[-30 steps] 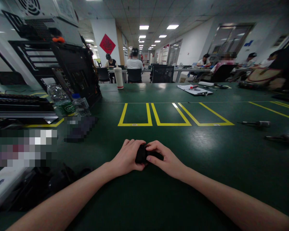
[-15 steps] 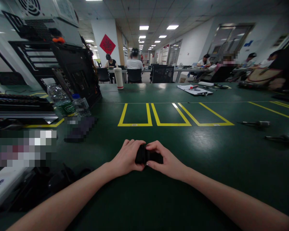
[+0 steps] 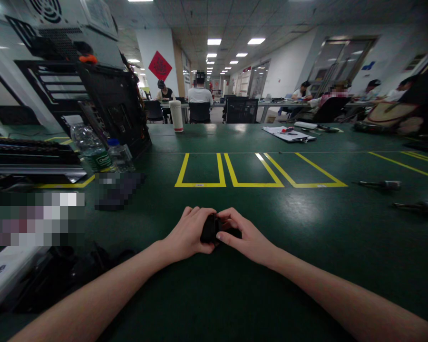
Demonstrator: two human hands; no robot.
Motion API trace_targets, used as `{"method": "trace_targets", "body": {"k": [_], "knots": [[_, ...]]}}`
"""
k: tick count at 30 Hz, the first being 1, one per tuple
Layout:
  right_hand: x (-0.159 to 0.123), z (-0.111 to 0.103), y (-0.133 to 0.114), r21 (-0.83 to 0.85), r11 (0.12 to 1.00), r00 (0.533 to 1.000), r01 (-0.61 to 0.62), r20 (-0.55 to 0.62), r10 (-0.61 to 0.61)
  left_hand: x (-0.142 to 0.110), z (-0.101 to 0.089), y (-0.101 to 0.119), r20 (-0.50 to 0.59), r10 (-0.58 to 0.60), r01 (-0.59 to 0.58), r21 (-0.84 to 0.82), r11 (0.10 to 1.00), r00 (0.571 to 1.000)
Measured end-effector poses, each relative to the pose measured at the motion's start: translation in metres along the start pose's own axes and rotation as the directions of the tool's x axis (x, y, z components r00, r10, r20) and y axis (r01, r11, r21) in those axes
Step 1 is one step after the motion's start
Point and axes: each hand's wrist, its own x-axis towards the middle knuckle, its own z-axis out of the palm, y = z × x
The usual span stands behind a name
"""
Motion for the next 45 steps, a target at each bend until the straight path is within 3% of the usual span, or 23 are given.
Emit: {"method": "trace_targets", "body": {"k": [6, 15, 23, 33, 45], "knots": [[-0.0031, -0.0004, 0.0033, -0.136, 0.989, 0.997, 0.060, -0.045, -0.067, -0.0002, -0.0004, -0.0005, -0.001, -0.006, 0.006, 0.010, 1.000, 1.000], [-0.0007, 0.0018, 0.0007, 0.009, 0.999, 0.999, -0.036, -0.021, 0.036, -0.0001, 0.0001, -0.0009, -0.008, 0.004, -0.004, 0.000, 1.000, 1.000], [-0.0042, -0.0002, 0.0028, -0.162, 0.985, 0.996, 0.064, -0.044, -0.072, -0.0005, -0.0018, 0.0012, 0.001, -0.002, 0.002, -0.014, 1.000, 1.000], [-0.0018, 0.0034, 0.0019, -0.032, 0.999, 0.999, 0.016, -0.032, -0.017, -0.0006, -0.0001, -0.0004, -0.014, 0.004, -0.004, -0.013, 1.000, 1.000], [-0.0043, 0.0019, 0.0027, -0.188, 0.979, 0.993, 0.080, -0.070, -0.094, 0.0000, 0.0000, 0.0000, -0.008, 0.003, -0.003, -0.007, 1.000, 1.000]]}}
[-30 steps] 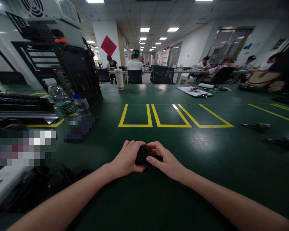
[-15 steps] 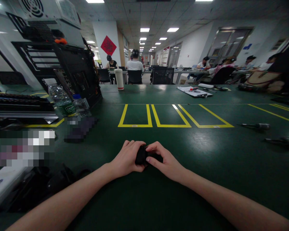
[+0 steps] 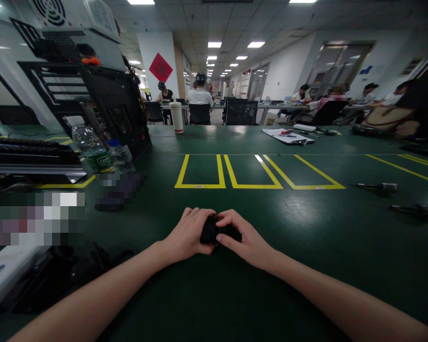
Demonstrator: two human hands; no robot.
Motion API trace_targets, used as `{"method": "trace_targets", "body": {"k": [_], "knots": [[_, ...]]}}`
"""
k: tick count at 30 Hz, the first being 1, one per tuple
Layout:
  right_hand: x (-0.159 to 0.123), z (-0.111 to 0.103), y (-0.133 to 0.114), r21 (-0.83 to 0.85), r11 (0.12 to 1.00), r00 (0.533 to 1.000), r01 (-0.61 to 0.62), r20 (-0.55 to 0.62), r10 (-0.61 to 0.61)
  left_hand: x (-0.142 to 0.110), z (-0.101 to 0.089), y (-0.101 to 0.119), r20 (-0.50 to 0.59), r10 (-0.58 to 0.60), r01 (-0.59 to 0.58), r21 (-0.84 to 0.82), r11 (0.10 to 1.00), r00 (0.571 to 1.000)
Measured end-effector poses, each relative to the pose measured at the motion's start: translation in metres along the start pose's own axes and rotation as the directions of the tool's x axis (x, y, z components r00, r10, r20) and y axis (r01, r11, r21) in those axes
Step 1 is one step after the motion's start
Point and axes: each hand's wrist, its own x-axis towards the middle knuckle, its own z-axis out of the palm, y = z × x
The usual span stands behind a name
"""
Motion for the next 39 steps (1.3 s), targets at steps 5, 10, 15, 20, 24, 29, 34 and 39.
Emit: {"method": "trace_targets", "body": {"k": [5, 10, 15, 20, 24, 29, 34, 39], "knots": [[0.0017, 0.0005, -0.0034, 0.073, 0.995, 0.998, -0.065, 0.001, 0.065, -0.0012, -0.0015, 0.0013, 0.003, 0.002, -0.002, -0.003, 1.000, 1.000], [-0.0003, -0.0004, -0.0046, 0.071, 0.996, 0.997, -0.060, 0.044, 0.057, -0.0023, -0.0037, 0.0026, 0.005, -0.006, 0.006, -0.020, 1.000, 1.000], [-0.0006, -0.0009, 0.0001, 0.036, 0.999, 1.000, 0.012, 0.022, -0.013, -0.0005, -0.0009, 0.0013, -0.001, -0.008, 0.008, 0.015, 1.000, 1.000], [0.0019, 0.0002, -0.0002, 0.096, 0.995, 0.999, -0.039, 0.012, 0.038, -0.0001, 0.0008, 0.0005, -0.011, 0.000, 0.000, 0.031, 1.000, 1.000], [0.0025, -0.0007, -0.0048, 0.178, 0.979, 0.994, -0.104, 0.056, 0.095, -0.0009, -0.0007, 0.0016, -0.009, 0.009, -0.009, 0.007, 1.000, 1.000], [0.0001, -0.0029, -0.0044, 0.131, 0.990, 0.998, -0.043, 0.053, 0.037, -0.0010, -0.0016, 0.0015, 0.000, -0.008, 0.008, 0.004, 1.000, 1.000], [-0.0009, -0.0030, -0.0017, 0.060, 0.998, 0.999, -0.030, 0.029, 0.028, -0.0008, -0.0023, 0.0016, 0.006, -0.010, 0.010, -0.006, 1.000, 1.000], [0.0012, -0.0018, -0.0039, 0.177, 0.979, 0.995, -0.102, 0.035, 0.098, -0.0015, -0.0027, 0.0018, -0.005, 0.002, -0.003, -0.016, 1.000, 1.000]]}}
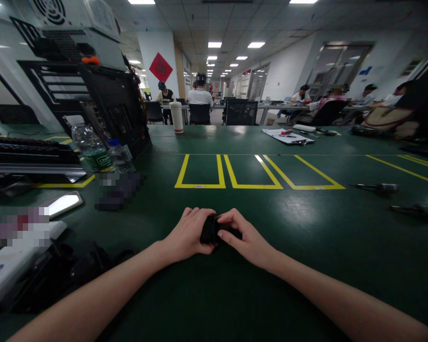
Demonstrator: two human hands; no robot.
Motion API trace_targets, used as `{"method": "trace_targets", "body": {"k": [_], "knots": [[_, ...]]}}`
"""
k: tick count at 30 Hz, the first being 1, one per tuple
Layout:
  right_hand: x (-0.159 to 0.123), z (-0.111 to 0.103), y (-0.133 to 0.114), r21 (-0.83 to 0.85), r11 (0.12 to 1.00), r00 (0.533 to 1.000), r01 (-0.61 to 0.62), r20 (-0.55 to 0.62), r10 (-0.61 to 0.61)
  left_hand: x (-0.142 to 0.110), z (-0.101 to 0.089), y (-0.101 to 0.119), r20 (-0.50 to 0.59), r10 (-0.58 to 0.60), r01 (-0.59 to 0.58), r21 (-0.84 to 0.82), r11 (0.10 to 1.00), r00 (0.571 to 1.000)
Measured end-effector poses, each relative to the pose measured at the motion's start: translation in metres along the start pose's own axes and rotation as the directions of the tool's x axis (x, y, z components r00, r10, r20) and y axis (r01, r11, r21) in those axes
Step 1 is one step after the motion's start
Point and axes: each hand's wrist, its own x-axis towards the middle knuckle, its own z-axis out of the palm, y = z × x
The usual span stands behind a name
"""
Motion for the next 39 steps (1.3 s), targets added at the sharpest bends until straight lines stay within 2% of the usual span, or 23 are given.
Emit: {"method": "trace_targets", "body": {"k": [3, 10, 19, 25, 36, 39], "knots": [[0.000, 0.000, 0.000, 0.016, 0.999, 0.999, -0.028, 0.017, 0.027, 0.000, 0.001, -0.001, 0.004, 0.006, -0.006, 0.012, 1.000, 1.000], [-0.001, -0.001, 0.004, -0.109, 0.993, 0.999, 0.038, -0.010, -0.039, 0.002, 0.004, -0.002, -0.013, -0.007, 0.008, 0.033, 0.999, 1.000], [0.003, 0.001, 0.006, 0.177, 0.978, 0.991, -0.114, -0.056, 0.125, 0.000, 0.000, -0.001, 0.003, -0.007, 0.007, -0.022, 1.000, 1.000], [0.008, 0.006, 0.003, 0.129, 0.989, 0.993, -0.076, -0.077, 0.086, 0.000, 0.001, 0.000, -0.014, -0.004, 0.004, -0.007, 1.000, 1.000], [0.003, 0.007, 0.004, 0.233, 0.966, 0.992, -0.108, -0.033, 0.119, 0.000, 0.006, -0.003, -0.038, 0.007, -0.006, 0.036, 0.999, 0.999], [0.001, 0.007, 0.003, 0.195, 0.978, 0.995, -0.077, -0.046, 0.087, 0.001, 0.007, -0.004, -0.042, 0.003, -0.002, 0.037, 0.999, 0.999]]}}
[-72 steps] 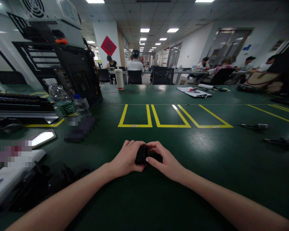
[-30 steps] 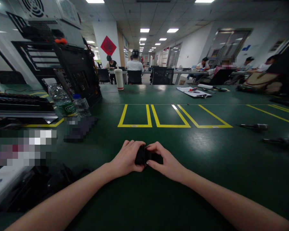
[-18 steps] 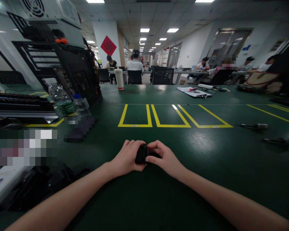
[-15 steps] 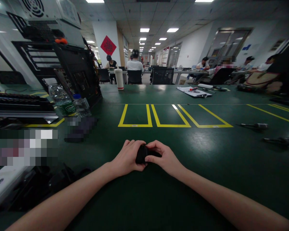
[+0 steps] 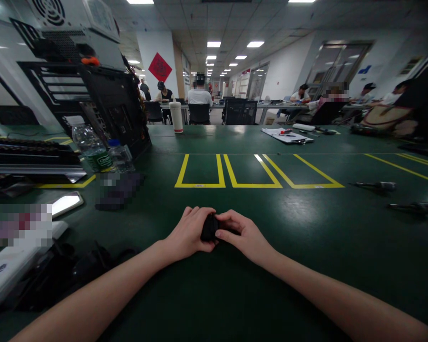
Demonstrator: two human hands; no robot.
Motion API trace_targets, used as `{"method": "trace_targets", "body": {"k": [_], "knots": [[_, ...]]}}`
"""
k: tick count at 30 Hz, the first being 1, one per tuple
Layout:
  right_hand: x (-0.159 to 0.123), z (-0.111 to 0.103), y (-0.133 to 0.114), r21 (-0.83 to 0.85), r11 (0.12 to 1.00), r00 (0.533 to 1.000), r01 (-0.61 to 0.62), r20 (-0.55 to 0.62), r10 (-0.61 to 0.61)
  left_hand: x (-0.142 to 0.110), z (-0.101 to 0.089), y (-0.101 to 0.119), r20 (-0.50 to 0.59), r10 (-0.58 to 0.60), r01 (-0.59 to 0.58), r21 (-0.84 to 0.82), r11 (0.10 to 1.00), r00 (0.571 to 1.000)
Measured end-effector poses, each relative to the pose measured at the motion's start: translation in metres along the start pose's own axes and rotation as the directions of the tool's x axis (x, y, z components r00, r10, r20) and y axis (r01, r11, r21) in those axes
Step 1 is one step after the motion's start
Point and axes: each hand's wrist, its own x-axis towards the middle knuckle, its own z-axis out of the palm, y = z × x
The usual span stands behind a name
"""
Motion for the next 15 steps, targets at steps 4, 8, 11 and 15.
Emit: {"method": "trace_targets", "body": {"k": [4, 8, 11, 15], "knots": [[-0.0034, 0.0001, -0.0021, -0.111, 0.993, 0.999, 0.032, -0.007, -0.033, 0.0003, 0.0002, 0.0000, 0.010, -0.007, 0.007, -0.008, 1.000, 1.000], [-0.0046, 0.0002, -0.0027, -0.153, 0.986, 0.997, 0.072, -0.006, -0.074, -0.0001, -0.0010, 0.0004, 0.016, -0.015, 0.015, -0.021, 1.000, 1.000], [-0.0028, 0.0008, -0.0016, -0.094, 0.994, 0.998, 0.063, -0.022, -0.065, -0.0006, -0.0021, 0.0009, 0.011, -0.003, 0.003, -0.018, 1.000, 1.000], [-0.0004, 0.0007, -0.0012, -0.055, 0.998, 1.000, 0.004, -0.016, -0.005, -0.0013, -0.0034, 0.0018, 0.022, -0.003, 0.003, -0.015, 1.000, 1.000]]}}
